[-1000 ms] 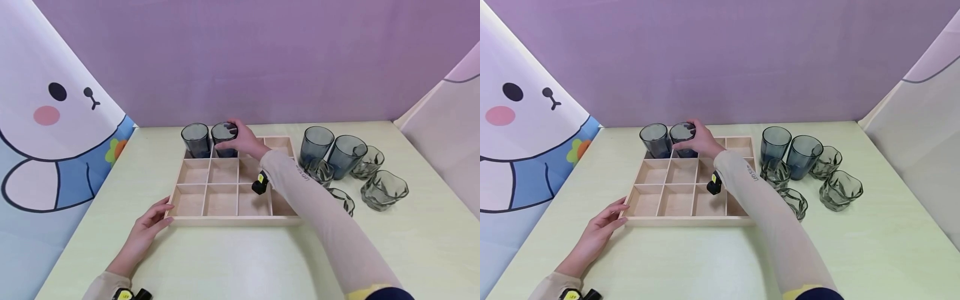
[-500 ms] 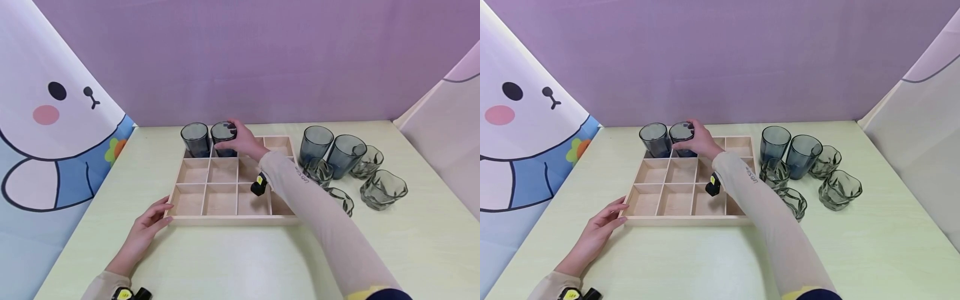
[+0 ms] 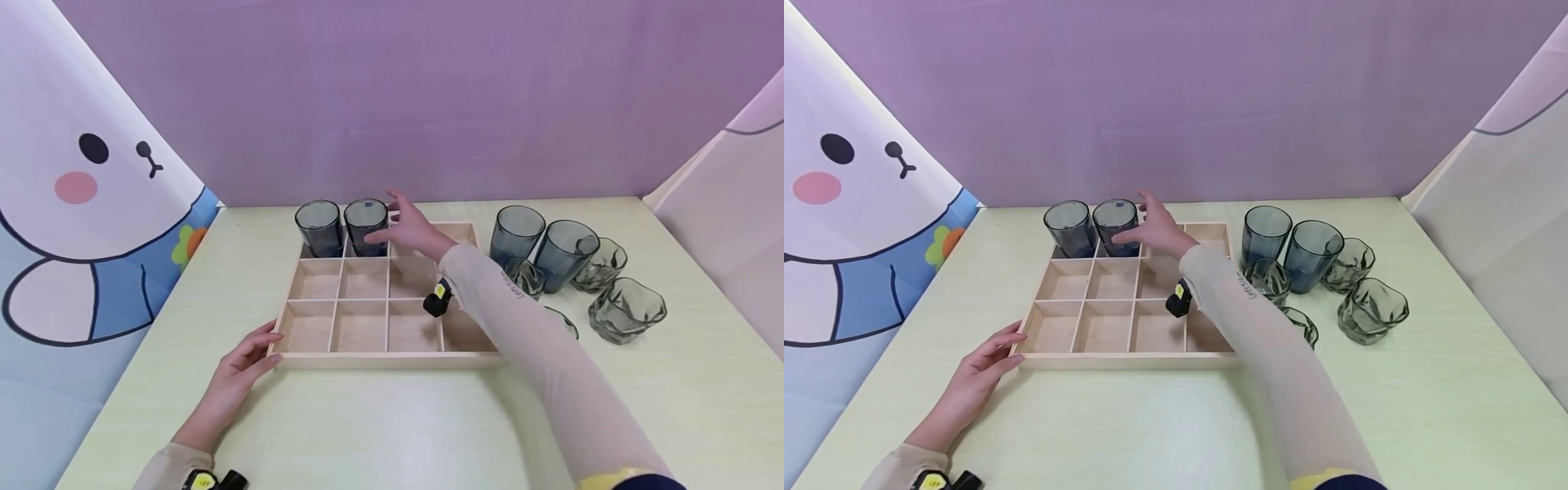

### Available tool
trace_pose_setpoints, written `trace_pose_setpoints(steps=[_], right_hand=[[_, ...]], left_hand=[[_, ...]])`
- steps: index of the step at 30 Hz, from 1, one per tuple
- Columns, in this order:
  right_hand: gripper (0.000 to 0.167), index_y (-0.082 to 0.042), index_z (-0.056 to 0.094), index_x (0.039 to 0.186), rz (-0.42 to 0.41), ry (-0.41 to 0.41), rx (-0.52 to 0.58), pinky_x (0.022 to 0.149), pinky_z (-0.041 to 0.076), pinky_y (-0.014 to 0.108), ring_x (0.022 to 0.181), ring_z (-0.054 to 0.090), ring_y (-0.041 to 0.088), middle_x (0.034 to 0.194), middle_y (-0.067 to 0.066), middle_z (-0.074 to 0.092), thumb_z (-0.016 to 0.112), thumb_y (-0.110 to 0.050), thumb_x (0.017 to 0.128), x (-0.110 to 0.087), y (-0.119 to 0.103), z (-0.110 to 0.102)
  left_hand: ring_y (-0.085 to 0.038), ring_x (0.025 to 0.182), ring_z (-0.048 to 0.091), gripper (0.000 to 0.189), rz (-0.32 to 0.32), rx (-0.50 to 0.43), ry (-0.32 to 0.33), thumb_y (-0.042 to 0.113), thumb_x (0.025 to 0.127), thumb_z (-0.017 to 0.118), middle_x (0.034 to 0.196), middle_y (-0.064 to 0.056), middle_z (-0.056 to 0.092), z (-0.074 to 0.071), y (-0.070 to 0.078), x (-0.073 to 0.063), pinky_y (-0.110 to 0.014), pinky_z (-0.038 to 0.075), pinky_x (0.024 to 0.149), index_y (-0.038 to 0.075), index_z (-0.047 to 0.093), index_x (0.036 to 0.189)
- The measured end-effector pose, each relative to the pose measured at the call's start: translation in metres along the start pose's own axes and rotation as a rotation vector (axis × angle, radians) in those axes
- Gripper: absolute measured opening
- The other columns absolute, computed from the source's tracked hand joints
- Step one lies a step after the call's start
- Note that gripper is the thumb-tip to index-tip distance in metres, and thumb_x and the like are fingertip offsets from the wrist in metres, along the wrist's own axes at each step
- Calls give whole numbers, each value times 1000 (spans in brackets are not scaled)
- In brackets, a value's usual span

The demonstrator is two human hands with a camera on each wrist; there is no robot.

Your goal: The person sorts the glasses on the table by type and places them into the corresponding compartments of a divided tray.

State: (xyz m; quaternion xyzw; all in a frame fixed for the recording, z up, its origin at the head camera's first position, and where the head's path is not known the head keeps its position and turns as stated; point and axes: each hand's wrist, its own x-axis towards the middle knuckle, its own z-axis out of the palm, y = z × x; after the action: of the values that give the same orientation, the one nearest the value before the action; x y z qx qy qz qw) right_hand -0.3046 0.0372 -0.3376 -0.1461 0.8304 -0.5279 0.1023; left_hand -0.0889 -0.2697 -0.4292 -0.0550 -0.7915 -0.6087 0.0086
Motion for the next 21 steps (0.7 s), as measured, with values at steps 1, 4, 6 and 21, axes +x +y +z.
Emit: trace_pose_setpoints(steps=[1, 4, 6, 21], right_hand=[[110, -12, 14, 159, 1, -1, 6, 108, 40, 43, 136, 41, 37, 149, 19, 37, 87, -19, 77, -1, -1, -3], [109, -12, 15, 159, -6, -14, 28, 108, 40, 43, 136, 40, 37, 149, 19, 37, 87, -17, 77, -7, -2, -11], [109, -14, 16, 159, -8, -26, 44, 107, 41, 43, 136, 40, 37, 149, 18, 38, 87, -17, 77, -10, -2, -15], [104, -16, 15, 159, -18, -110, 39, 105, 43, 48, 138, 39, 32, 148, 14, 39, 83, -13, 81, -36, -3, -43]], left_hand=[[9, 120, 47, 32, 2, 1, 0, 5, 98, 62, 142, 7, 45, 0, 0, 0, -11, 43, 94, -8, 58, 127], [9, 119, 48, 32, 8, 0, -1, 4, 97, 62, 142, 9, 46, 0, 1, 0, -12, 43, 93, -8, 57, 127], [9, 119, 48, 32, 11, -3, -3, 4, 97, 62, 141, 10, 46, 0, 1, 0, -12, 44, 93, -8, 57, 127], [8, 118, 50, 32, 1, -9, -3, 4, 97, 62, 143, 6, 45, 0, 0, 0, -13, 46, 91, -7, 58, 127]])
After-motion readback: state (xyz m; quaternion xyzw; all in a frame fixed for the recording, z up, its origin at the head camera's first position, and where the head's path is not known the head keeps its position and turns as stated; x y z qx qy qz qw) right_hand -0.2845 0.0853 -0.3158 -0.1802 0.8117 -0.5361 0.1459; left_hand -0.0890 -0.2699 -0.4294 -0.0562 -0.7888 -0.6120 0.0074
